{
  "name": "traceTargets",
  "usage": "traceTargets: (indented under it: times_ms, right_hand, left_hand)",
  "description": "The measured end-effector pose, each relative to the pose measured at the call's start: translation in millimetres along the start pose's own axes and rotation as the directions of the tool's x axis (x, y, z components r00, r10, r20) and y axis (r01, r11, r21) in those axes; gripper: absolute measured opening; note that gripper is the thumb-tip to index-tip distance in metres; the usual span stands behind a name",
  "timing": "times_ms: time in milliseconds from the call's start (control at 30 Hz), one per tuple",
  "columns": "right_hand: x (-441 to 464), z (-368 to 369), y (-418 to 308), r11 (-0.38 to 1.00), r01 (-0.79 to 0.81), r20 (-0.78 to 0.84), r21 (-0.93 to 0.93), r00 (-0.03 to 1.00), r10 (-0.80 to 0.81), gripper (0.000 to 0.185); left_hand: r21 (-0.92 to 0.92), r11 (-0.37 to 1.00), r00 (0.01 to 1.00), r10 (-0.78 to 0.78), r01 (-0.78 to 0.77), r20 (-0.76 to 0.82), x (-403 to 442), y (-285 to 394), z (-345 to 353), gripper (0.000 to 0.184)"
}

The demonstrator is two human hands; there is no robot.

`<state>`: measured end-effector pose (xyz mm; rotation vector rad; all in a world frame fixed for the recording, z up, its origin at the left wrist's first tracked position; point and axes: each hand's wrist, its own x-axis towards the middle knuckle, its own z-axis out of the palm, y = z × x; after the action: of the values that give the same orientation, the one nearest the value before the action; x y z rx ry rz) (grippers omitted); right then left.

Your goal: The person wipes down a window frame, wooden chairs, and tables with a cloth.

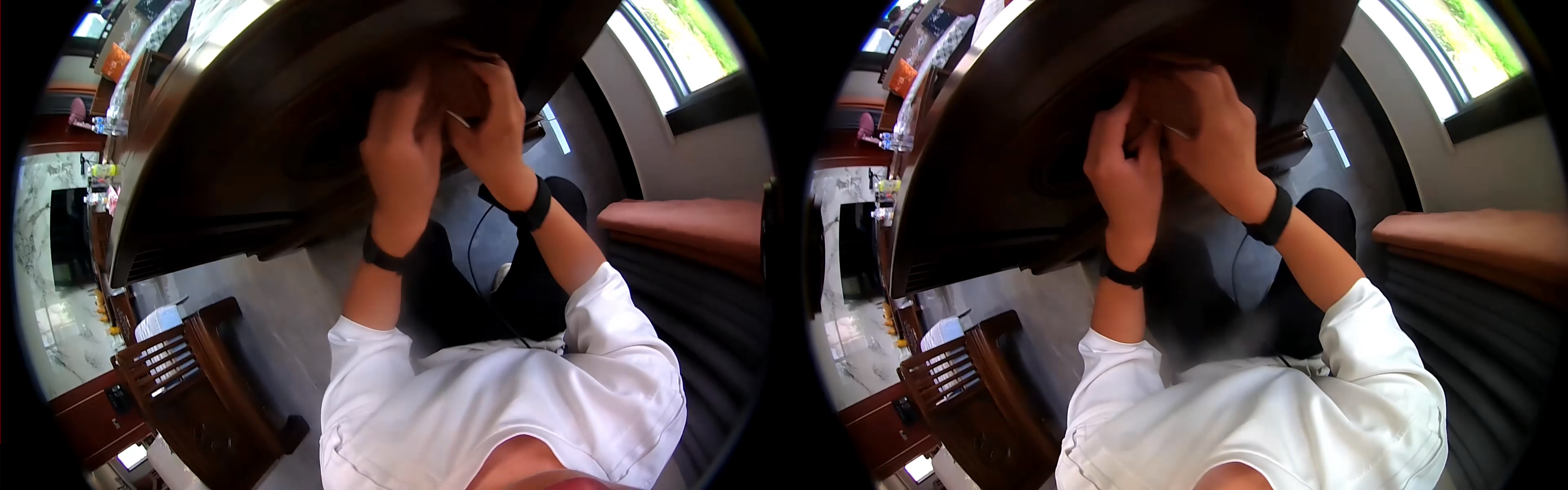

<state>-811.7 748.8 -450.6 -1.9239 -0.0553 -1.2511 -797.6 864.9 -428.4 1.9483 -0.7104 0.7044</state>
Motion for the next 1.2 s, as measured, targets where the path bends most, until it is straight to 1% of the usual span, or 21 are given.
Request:
traceTargets:
  times_ms: [100, 133, 233, 267, 333, 400, 433, 467, 500, 567, 600, 633, 700, 767, 800, 900, 967, 1033, 1133, 1167, 1200]
  right_hand:
    - [-3.5, -2.9, 0.8, 0.999, -0.051, 0.019, -0.005, 0.998, 0.051, 0.049]
    - [-0.8, -7.6, -5.7, 0.995, -0.101, 0.079, -0.014, 0.992, 0.102, 0.054]
    - [17.8, -22.5, -35.3, 0.977, -0.184, 0.211, -0.105, 0.956, 0.203, 0.054]
    - [29.7, -26.0, -49.1, 0.985, -0.147, 0.206, -0.087, 0.965, 0.162, 0.054]
    - [59.2, -34.0, -79.5, 0.996, -0.079, 0.187, -0.050, 0.978, 0.087, 0.055]
    - [98.7, -40.0, -106.4, 0.992, -0.066, 0.197, -0.105, 0.977, 0.086, 0.055]
    - [116.3, -44.0, -120.6, 0.989, -0.061, 0.202, -0.137, 0.975, 0.088, 0.054]
    - [132.3, -42.0, -129.2, 0.974, -0.106, 0.215, -0.201, 0.965, 0.150, 0.055]
    - [151.9, -36.4, -137.2, 0.960, -0.147, 0.291, -0.238, 0.932, 0.215, 0.054]
    - [170.5, -20.6, -151.3, 0.879, -0.348, 0.361, -0.326, 0.814, 0.456, 0.054]
    - [175.9, -15.8, -155.9, 0.888, -0.244, 0.394, -0.390, 0.827, 0.400, 0.050]
    - [180.6, -10.5, -163.7, 0.883, -0.279, 0.447, -0.377, 0.780, 0.438, 0.047]
    - [181.8, 3.2, -179.5, 0.869, -0.294, 0.540, -0.399, 0.690, 0.482, 0.048]
    - [184.3, 14.9, -197.0, 0.865, -0.304, 0.600, -0.399, 0.627, 0.497, 0.044]
    - [182.7, 20.5, -200.6, 0.854, -0.307, 0.629, -0.419, 0.580, 0.517, 0.039]
    - [181.8, 20.6, -196.9, 0.844, -0.344, 0.650, -0.413, 0.538, 0.537, 0.037]
    - [186.9, 12.2, -187.9, 0.833, -0.337, 0.633, -0.438, 0.543, 0.552, 0.036]
    - [197.3, -0.7, -179.2, 0.820, -0.359, 0.601, -0.446, 0.558, 0.572, 0.036]
    - [210.9, -28.2, -157.7, 0.787, -0.415, 0.512, -0.456, 0.601, 0.614, 0.039]
    - [212.8, -38.6, -146.2, 0.762, -0.403, 0.492, -0.507, 0.591, 0.640, 0.040]
    - [213.6, -50.2, -133.9, 0.733, -0.390, 0.471, -0.557, 0.578, 0.666, 0.041]
  left_hand:
    - [0.008, 0.988, 0.983, -0.153, 0.153, 0.100, 0.8, 10.4, -7.6, 0.045]
    - [-0.004, 0.988, 0.983, -0.156, 0.157, 0.098, 1.4, 10.0, -9.6, 0.050]
    - [0.000, 0.952, 0.938, -0.301, 0.305, 0.170, 16.4, 32.7, -28.5, 0.051]
    - [-0.003, 0.974, 0.967, -0.226, 0.228, 0.115, 26.2, 39.0, -34.7, 0.051]
    - [-0.071, 0.970, 0.969, -0.224, 0.231, 0.100, 52.5, 65.2, -54.2, 0.052]
    - [-0.144, 0.966, 0.976, -0.206, 0.214, 0.067, 90.2, 90.0, -70.9, 0.055]
    - [-0.113, 0.953, 0.958, -0.274, 0.283, 0.088, 105.1, 99.3, -77.2, 0.055]
    - [-0.081, 0.936, 0.936, -0.334, 0.343, 0.106, 119.8, 107.0, -82.2, 0.054]
    - [-0.048, 0.916, 0.913, -0.391, 0.398, 0.121, 135.1, 111.4, -87.0, 0.054]
    - [0.037, 0.845, 0.828, -0.530, 0.533, 0.185, 158.6, 107.8, -95.2, 0.041]
    - [0.070, 0.843, 0.829, -0.537, 0.533, 0.159, 163.0, 106.2, -101.8, 0.038]
    - [0.103, 0.843, 0.832, -0.538, 0.528, 0.133, 164.7, 103.4, -108.3, 0.036]
    - [0.163, 0.765, 0.752, -0.643, 0.623, 0.146, 160.3, 97.1, -130.1, 0.036]
    - [0.225, 0.650, 0.632, -0.759, 0.726, 0.156, 159.7, 99.0, -151.9, 0.032]
    - [0.236, 0.635, 0.617, -0.772, 0.736, 0.153, 158.2, 96.0, -158.1, 0.032]
    - [0.274, 0.634, 0.611, -0.772, 0.723, 0.175, 166.8, 98.8, -158.5, 0.028]
    - [0.315, 0.644, 0.621, -0.762, 0.697, 0.182, 177.4, 105.5, -147.3, 0.021]
    - [0.361, 0.692, 0.674, -0.712, 0.626, 0.198, 185.7, 115.7, -128.7, 0.022]
    - [0.354, 0.701, 0.650, -0.710, 0.619, 0.270, 195.7, 130.2, -91.0, 0.025]
    - [0.394, 0.677, 0.620, -0.733, 0.622, 0.280, 198.1, 135.6, -74.0, 0.026]
    - [0.350, 0.689, 0.619, -0.724, 0.634, 0.305, 200.0, 141.5, -59.6, 0.026]
